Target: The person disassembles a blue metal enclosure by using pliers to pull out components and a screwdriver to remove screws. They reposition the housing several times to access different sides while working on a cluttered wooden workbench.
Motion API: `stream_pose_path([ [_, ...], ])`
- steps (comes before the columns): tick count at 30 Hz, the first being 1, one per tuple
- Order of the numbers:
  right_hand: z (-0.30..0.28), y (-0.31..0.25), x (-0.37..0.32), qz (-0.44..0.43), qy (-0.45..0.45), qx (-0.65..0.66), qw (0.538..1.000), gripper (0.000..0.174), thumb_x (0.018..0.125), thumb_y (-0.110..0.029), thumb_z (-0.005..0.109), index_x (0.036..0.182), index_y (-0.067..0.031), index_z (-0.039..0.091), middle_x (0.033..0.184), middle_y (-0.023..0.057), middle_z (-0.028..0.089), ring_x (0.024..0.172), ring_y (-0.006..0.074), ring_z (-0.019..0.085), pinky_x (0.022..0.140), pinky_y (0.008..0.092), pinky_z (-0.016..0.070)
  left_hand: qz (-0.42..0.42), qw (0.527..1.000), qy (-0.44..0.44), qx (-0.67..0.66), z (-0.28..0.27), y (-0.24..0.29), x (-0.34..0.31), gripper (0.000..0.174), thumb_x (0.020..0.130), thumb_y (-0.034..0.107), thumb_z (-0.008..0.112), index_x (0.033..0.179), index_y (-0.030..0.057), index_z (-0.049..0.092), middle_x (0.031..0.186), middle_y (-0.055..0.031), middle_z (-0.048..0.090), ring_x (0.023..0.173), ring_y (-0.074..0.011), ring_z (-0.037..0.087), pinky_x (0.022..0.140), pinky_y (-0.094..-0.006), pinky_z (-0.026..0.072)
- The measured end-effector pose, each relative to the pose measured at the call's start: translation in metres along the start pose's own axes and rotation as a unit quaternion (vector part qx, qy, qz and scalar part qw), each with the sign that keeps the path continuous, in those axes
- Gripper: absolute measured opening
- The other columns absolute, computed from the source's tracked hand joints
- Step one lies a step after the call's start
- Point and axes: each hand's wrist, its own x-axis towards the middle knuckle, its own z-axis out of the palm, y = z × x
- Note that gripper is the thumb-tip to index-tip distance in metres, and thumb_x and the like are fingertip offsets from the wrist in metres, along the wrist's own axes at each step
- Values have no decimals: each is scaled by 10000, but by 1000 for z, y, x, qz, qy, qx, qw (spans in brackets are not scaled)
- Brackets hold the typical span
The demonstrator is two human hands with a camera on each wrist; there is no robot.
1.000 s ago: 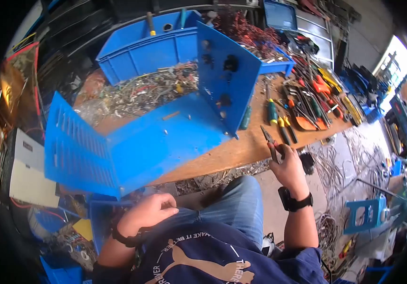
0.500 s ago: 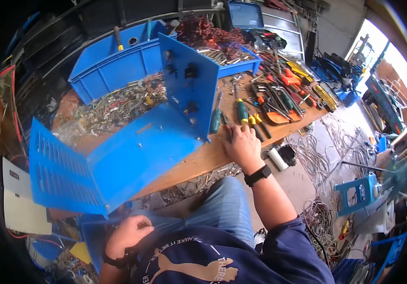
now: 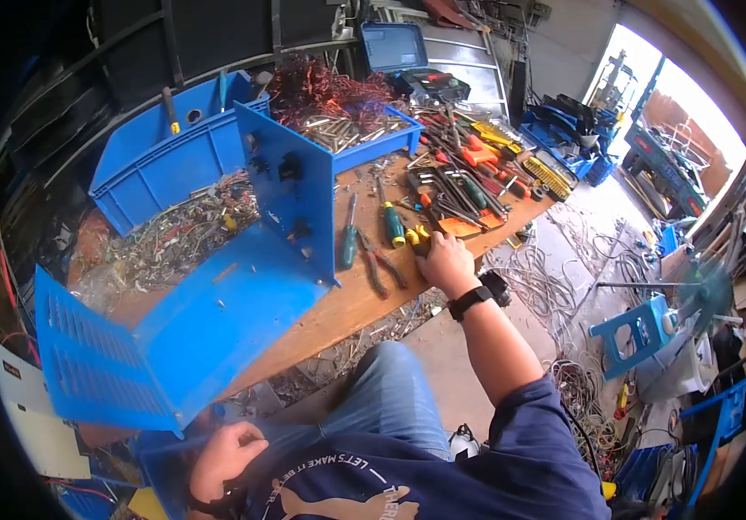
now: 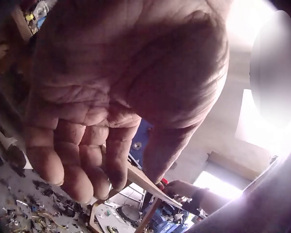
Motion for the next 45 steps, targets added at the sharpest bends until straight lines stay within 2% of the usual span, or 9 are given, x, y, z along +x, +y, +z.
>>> stream_pose_path([
  [8, 2, 11, 12, -32, 75, 53, 995, 331, 825, -291, 523, 921, 24, 546, 960, 253, 562, 819, 380, 619, 702, 463, 516, 22, 999, -20, -35, 6, -22, 5, 113, 795, 37, 627, 882, -28, 596, 766, -53, 613, 712, -123, 573, 652, -261, 464],
  [12, -36, 21, -3, -3, 13, 297, 955, 397, 874, -286, 456, 1055, 60, 530, 950, 206, 587, 781, 304, 626, 636, 402, 516, 39, 998, -38, -26, 3, -20, 7, 105, 821, 46, 611, 914, 1, 589, 799, -21, 596, 748, -101, 555, 678, -237, 458],
  [16, -74, 17, -69, 35, -110, 765, 633, 440, 921, -356, 486, 1195, -13, 503, 759, 35, 531, 617, 103, 513, 491, 234, 419, 73, 992, -55, -84, 0, -6, 15, 110, 816, 42, 611, 924, 22, 599, 759, -15, 586, 680, -100, 545, 629, -229, 445],
  [22, -68, -18, -146, -128, -314, 701, 628, 550, 907, -314, 530, 1326, 5, 372, 923, 91, 535, 694, 148, 527, 592, 279, 446, 122, 969, -61, -206, 4, 54, 31, 238, 822, 108, 559, 996, -53, 577, 842, -109, 629, 714, -175, 610, 637, -295, 504],
  [24, -43, -52, -155, -300, -99, 565, 762, 531, 903, -332, 537, 1287, 6, 394, 1010, 158, 552, 884, 216, 557, 775, 333, 457, 171, 945, -86, -264, 12, 64, 40, 384, 888, 224, 537, 1163, -39, 488, 1060, -139, 577, 865, -188, 591, 701, -309, 497],
  [29, -58, -123, -167, -275, -111, 513, 806, 519, 834, -202, 582, 1259, 9, 371, 1057, 195, 435, 968, 385, 500, 827, 409, 428, 221, 874, -76, -425, 30, 76, 58, 483, 941, 242, 462, 1328, -15, 328, 1284, -119, 451, 1119, -216, 487, 917, -352, 416],
  [35, -25, -174, -162, -299, -29, 441, 846, 558, 764, -166, 620, 1245, -24, 375, 1000, 178, 440, 892, 374, 512, 730, 425, 450, 204, 858, 72, -465, 20, 73, 62, 439, 937, 139, 452, 1318, -56, 353, 1304, -139, 440, 1205, -229, 426, 1010, -350, 336],
  [43, -13, -179, -157, -190, -175, 658, 707, 369, 823, -244, 630, 1065, 17, 534, 885, 175, 594, 818, 257, 578, 736, 363, 462, 169, 813, 77, -552, -4, 56, 51, 395, 797, 138, 459, 1155, -24, 499, 1145, -155, 545, 1060, -255, 532, 890, -362, 432],
  [45, -16, -168, -153, -124, -421, 628, 643, 326, 856, -334, 597, 965, -27, 622, 698, 50, 578, 567, 95, 509, 465, 250, 401, 150, 835, 81, -522, -5, 59, 49, 318, 770, 144, 489, 1034, -20, 559, 1037, -104, 591, 981, -207, 566, 838, -306, 444],
])
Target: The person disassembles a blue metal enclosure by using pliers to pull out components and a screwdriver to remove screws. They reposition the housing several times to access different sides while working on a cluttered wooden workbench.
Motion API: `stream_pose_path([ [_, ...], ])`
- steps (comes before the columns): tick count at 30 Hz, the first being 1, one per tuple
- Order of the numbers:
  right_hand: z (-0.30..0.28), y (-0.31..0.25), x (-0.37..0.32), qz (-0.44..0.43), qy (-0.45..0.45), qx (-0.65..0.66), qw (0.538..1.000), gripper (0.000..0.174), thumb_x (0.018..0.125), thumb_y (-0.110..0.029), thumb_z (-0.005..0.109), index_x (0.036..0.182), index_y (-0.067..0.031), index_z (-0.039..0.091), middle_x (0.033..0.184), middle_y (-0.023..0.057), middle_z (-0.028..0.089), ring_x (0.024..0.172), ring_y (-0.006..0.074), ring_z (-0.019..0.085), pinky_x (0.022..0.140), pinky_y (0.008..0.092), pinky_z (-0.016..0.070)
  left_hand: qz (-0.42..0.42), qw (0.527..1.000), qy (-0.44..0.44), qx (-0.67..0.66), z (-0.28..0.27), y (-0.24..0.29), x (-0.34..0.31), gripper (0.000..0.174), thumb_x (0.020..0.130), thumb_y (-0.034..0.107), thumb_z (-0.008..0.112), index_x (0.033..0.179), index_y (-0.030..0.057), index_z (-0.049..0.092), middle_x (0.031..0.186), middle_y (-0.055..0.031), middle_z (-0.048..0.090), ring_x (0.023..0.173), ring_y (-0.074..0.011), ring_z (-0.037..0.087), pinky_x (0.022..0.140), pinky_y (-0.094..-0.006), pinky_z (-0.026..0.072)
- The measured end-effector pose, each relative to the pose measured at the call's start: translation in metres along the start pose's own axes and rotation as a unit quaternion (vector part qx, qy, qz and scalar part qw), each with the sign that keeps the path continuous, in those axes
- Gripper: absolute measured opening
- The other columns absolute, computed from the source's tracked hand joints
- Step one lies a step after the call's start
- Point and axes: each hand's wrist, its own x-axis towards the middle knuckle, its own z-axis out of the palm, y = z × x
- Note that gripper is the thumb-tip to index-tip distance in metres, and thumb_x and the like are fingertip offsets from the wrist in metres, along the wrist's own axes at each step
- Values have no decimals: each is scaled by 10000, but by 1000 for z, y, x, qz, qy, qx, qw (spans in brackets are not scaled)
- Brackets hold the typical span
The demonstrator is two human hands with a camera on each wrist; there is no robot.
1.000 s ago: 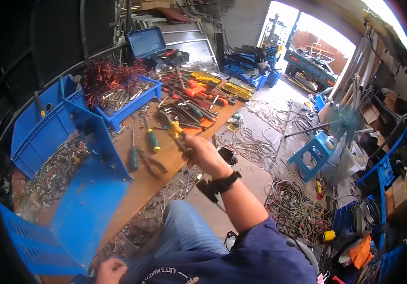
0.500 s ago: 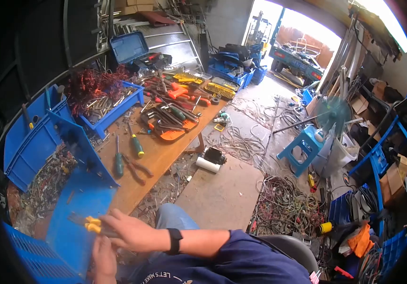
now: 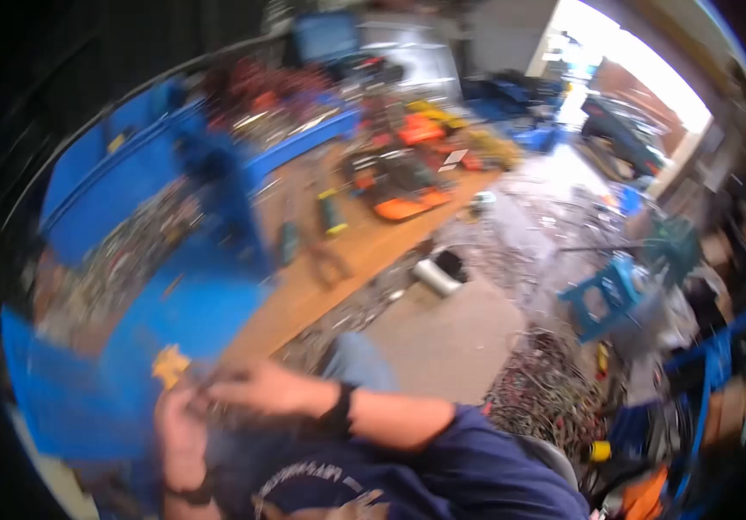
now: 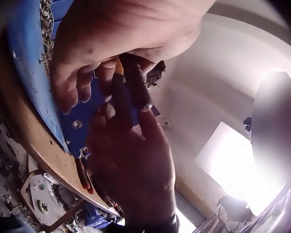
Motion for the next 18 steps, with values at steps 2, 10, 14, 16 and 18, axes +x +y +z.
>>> stream_pose_path([
  [2, 2, 6, -2, 45, -88, 74, 992, 316, 885, -359, 570, 957, -58, 635, 713, 16, 581, 521, 54, 511, 410, 177, 390, -24, 1000, 15, 3, 8, 1, -9, 358, 762, 130, 473, 1057, -62, 537, 999, -109, 604, 887, -201, 576, 777, -299, 455],
  [10, 26, 31, 12, 102, -132, 211, 963, 323, 927, -315, 523, 953, 2, 579, 881, 78, 602, 672, 141, 623, 480, 207, 489, -76, 997, 10, 12, -28, -21, -17, 339, 872, 114, 422, 1167, -36, 496, 1035, -108, 585, 921, -178, 569, 799, -299, 462],
  [14, 28, 36, 23, 99, -116, 199, 968, 339, 929, -306, 522, 1048, 11, 553, 952, 84, 590, 707, 158, 635, 499, 214, 500, -19, 989, 52, 136, -21, -15, -19, 229, 904, 110, 468, 1099, 1, 518, 939, -33, 573, 817, -104, 531, 695, -252, 444],
  [16, 29, 37, 22, 104, -116, 189, 970, 341, 930, -305, 520, 1059, 9, 551, 952, 84, 590, 720, 156, 635, 505, 212, 501, -5, 982, 64, 178, -23, -15, -19, 207, 901, 104, 481, 1072, -3, 526, 899, -17, 569, 779, -89, 518, 660, -241, 435],
  [18, 30, 39, 22, 104, -114, 178, 972, 338, 932, -301, 517, 1067, 6, 552, 951, 84, 592, 730, 151, 634, 509, 210, 503, -8, 982, 81, 170, -26, -21, -18, 180, 894, 94, 495, 1038, -6, 538, 855, -5, 563, 745, -80, 508, 633, -233, 427],
])
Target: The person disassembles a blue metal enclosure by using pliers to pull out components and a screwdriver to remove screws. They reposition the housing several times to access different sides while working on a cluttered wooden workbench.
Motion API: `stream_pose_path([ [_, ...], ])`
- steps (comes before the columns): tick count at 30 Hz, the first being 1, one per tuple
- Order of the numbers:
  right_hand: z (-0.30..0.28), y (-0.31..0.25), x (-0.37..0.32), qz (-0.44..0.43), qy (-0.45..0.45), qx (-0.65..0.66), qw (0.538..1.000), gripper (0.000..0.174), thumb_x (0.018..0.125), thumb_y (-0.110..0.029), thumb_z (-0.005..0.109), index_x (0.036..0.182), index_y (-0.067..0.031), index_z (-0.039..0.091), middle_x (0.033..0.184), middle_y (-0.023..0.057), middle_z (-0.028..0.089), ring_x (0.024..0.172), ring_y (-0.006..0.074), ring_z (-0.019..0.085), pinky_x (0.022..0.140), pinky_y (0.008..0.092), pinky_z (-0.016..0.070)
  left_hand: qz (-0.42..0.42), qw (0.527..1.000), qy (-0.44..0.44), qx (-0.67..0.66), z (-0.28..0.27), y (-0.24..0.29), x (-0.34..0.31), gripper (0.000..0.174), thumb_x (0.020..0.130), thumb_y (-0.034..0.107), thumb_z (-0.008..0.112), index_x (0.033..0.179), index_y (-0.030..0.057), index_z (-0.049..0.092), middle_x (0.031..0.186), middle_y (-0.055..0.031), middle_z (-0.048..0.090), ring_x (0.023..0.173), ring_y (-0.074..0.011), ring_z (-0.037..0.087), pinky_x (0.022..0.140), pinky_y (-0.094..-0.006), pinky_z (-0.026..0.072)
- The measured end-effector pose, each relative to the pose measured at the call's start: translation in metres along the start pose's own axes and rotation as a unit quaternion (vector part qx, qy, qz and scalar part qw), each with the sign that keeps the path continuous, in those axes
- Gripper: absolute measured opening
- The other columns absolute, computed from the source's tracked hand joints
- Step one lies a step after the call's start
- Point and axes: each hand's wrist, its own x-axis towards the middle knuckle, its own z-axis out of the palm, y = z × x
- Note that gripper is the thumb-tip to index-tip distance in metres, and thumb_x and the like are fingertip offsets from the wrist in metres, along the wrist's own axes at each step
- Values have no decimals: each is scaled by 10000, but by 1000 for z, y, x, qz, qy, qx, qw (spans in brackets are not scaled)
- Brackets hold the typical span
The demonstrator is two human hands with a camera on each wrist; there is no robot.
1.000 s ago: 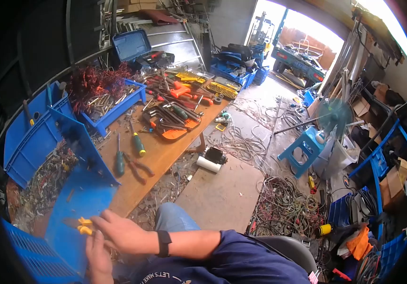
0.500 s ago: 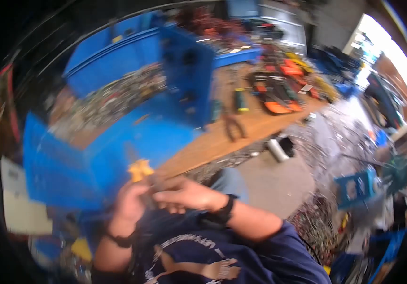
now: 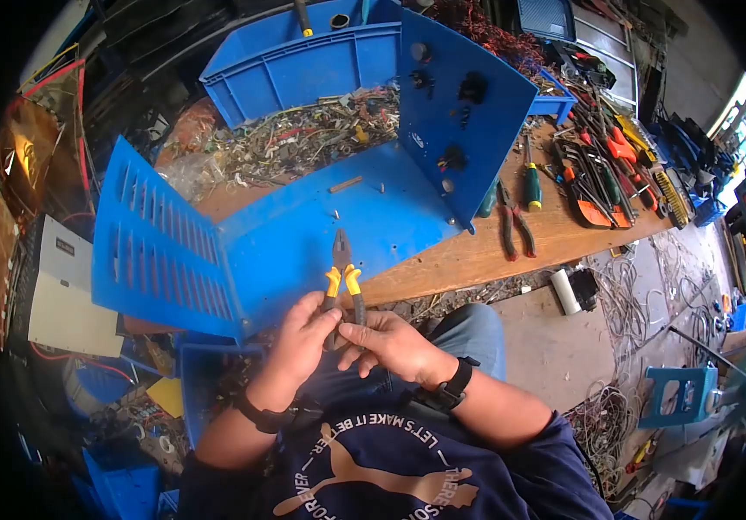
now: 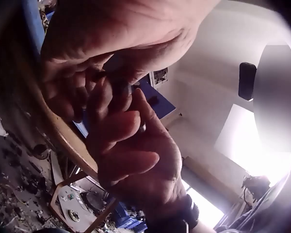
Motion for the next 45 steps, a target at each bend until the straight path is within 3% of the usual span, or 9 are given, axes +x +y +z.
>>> stream_pose_path([
  [9, 1, 0, 4, -18, 12, -46, 999, 322, 937, -299, 493, 1043, -7, 578, 923, 62, 624, 707, 116, 609, 502, 203, 485, 18, 958, 104, 267, 1, 5, 1, 292, 893, 131, 500, 1117, -53, 532, 848, -77, 616, 770, -135, 577, 685, -276, 460],
  [11, 8, -4, 7, -39, 19, -139, 989, 331, 939, -311, 484, 1029, -8, 583, 927, 50, 628, 693, 113, 601, 499, 205, 472, -28, 978, 93, 185, 3, 20, 2, 343, 894, 173, 517, 1155, -49, 510, 927, -123, 624, 854, -198, 594, 753, -310, 461],
  [16, 25, -1, 21, -115, 130, -257, 951, 352, 843, -291, 571, 752, 48, 594, 582, 162, 558, 564, 251, 568, 560, 381, 433, 60, 961, 118, 244, 5, 22, 7, 542, 854, 282, 604, 1258, -32, 426, 1145, -208, 550, 1093, -282, 519, 919, -369, 396],
  [29, 37, -4, 42, -113, 96, -206, 967, 262, 866, -211, 525, 863, 48, 566, 697, 131, 594, 618, 203, 572, 561, 351, 444, 36, 925, 112, 360, -15, 33, 24, 673, 727, 258, 695, 1266, -37, 421, 1199, -236, 503, 1147, -313, 482, 950, -372, 381],
  [31, 37, 3, 49, -163, 90, -185, 965, 227, 869, -202, 529, 820, 19, 550, 622, 36, 558, 494, 98, 495, 429, 275, 396, 44, 943, 92, 318, -24, 24, 35, 635, 737, 175, 664, 1279, -44, 416, 1166, -184, 522, 1097, -251, 490, 917, -344, 394],
  [35, 35, -7, 53, -80, -13, -123, 989, 232, 837, -175, 559, 919, 42, 567, 755, 92, 605, 603, 152, 550, 520, 306, 431, -21, 953, 57, 298, -24, 37, 45, 626, 729, 133, 640, 1277, -64, 411, 1156, -166, 529, 1067, -209, 498, 880, -319, 412],
  [37, 34, -23, 43, 1, -2, -144, 990, 246, 815, -150, 567, 964, 46, 576, 854, 146, 647, 760, 248, 624, 665, 370, 481, 17, 918, 100, 383, -27, 27, 52, 627, 708, 137, 636, 1268, -52, 426, 1153, -180, 528, 1064, -238, 514, 877, -329, 421],
  [41, 20, -17, 21, -136, 39, -255, 956, 268, 794, -162, 594, 991, 20, 585, 864, 168, 646, 787, 253, 624, 716, 351, 481, 55, 813, 186, 549, -8, 39, 51, 646, 662, 184, 645, 1253, 4, 460, 1173, -218, 505, 1071, -361, 519, 905, -395, 429],
  [45, -16, -15, -9, -140, 82, -308, 938, 284, 781, -199, 627, 979, 1, 600, 831, 188, 632, 770, 283, 620, 706, 348, 475, 35, 799, 192, 568, -1, 42, 49, 594, 659, 164, 628, 1222, 38, 487, 1137, -182, 502, 1026, -363, 525, 885, -404, 439],
])
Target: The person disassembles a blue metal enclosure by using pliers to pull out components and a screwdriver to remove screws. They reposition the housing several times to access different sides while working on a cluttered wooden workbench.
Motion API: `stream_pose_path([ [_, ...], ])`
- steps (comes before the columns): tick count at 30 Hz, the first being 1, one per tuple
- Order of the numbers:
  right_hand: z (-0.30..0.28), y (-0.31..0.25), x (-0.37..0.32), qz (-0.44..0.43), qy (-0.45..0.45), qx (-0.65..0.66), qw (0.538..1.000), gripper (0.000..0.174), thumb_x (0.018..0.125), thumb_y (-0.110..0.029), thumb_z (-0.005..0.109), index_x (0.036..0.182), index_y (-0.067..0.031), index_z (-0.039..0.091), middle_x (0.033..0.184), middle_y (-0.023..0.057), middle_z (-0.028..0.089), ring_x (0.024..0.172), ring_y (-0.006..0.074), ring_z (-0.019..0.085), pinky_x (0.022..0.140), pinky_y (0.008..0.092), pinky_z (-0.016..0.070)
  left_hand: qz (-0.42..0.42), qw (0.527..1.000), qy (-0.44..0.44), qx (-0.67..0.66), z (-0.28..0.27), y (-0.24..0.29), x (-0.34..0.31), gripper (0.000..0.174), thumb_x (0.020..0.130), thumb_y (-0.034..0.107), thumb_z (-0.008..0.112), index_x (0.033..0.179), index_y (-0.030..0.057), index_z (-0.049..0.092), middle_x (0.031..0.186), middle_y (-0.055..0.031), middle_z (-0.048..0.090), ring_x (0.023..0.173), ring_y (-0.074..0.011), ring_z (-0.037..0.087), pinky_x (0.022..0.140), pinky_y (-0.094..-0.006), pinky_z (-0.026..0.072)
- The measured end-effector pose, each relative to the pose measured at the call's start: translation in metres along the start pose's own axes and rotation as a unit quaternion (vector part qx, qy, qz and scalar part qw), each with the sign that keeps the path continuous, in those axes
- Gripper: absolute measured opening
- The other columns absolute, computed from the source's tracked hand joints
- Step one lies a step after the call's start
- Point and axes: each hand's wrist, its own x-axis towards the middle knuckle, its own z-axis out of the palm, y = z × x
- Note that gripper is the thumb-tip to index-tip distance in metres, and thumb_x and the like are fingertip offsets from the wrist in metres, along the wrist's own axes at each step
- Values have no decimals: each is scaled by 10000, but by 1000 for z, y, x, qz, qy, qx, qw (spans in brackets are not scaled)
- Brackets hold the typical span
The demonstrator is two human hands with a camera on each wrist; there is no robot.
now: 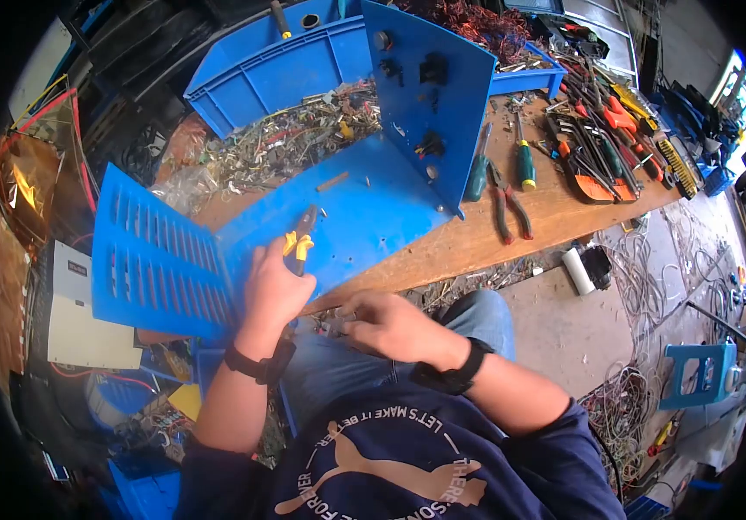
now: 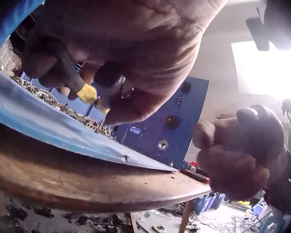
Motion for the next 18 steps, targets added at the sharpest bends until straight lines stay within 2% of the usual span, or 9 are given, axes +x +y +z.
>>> stream_pose_path([
  [1, -11, -4, -9, 9, 7, -28, 1000, 229, 807, -109, 615, 997, 14, 583, 830, 87, 628, 791, 139, 574, 703, 285, 462, 2, 1000, 3, 1, 1, -1, 0, 580, 659, 163, 628, 1211, 41, 495, 1126, -177, 507, 1019, -360, 528, 880, -404, 441],
  [4, -37, 2, -31, 6, 66, -35, 997, 224, 813, -114, 610, 994, 15, 580, 820, 102, 626, 782, 153, 583, 707, 286, 466, 9, 999, 12, -30, 6, -6, 1, 543, 658, 158, 627, 1176, 34, 523, 1107, -184, 528, 1009, -353, 535, 867, -398, 445],
  [7, -64, -7, -52, 29, 146, -184, 972, 234, 793, -127, 634, 986, -2, 588, 801, 151, 624, 764, 221, 614, 692, 323, 475, 17, 994, 2, -109, 9, -24, 5, 507, 655, 153, 623, 1138, 19, 551, 1045, -186, 573, 959, -318, 565, 840, -374, 448],
  [8, -72, -3, -56, 24, 187, -259, 947, 235, 769, -133, 645, 966, -17, 589, 795, 162, 616, 751, 276, 614, 680, 358, 478, 22, 990, -6, -142, 10, -31, 6, 495, 654, 151, 622, 1125, 14, 560, 1015, -185, 591, 936, -301, 579, 829, -363, 449],
  [9, -82, -2, -58, 17, 234, -330, 915, 248, 762, -162, 647, 957, -20, 587, 830, 171, 607, 771, 317, 601, 686, 394, 479, -24, 971, -65, -231, 1, -29, 3, 445, 694, 73, 575, 1126, -30, 551, 921, -75, 593, 852, -192, 565, 775, -279, 439],
  [10, -95, -2, -59, 14, 280, -400, 873, 264, 754, -190, 648, 948, -23, 585, 866, 179, 599, 791, 358, 589, 692, 429, 481, 21, 942, -59, -329, 4, -32, 1, 427, 702, 58, 549, 1121, -29, 545, 850, -32, 554, 728, -142, 542, 654, -254, 432],
  [13, -132, 1, -52, -8, 366, -527, 767, 341, 746, -227, 661, 999, -26, 553, 951, 174, 549, 898, 346, 552, 722, 410, 490, -44, 892, -176, -414, -15, -17, -20, 416, 696, 47, 514, 1104, -29, 522, 750, -12, 487, 580, -87, 442, 526, -223, 350],
  [16, -150, -6, -45, 12, 360, -541, 760, 408, 741, -221, 666, 1074, -28, 533, 988, 196, 548, 903, 352, 555, 735, 421, 490, -62, 828, -273, -485, -19, -14, -36, 400, 692, 34, 512, 1088, -17, 516, 719, -1, 457, 565, -70, 403, 503, -218, 314],
  [18, -138, -16, -47, -7, 353, -464, 813, 258, 744, -169, 648, 967, -41, 623, 843, 160, 573, 816, 344, 582, 702, 407, 475, -47, 805, -317, -499, -16, -8, -46, 368, 704, 30, 535, 1071, 5, 527, 718, 4, 460, 617, -72, 418, 534, -228, 329],
])
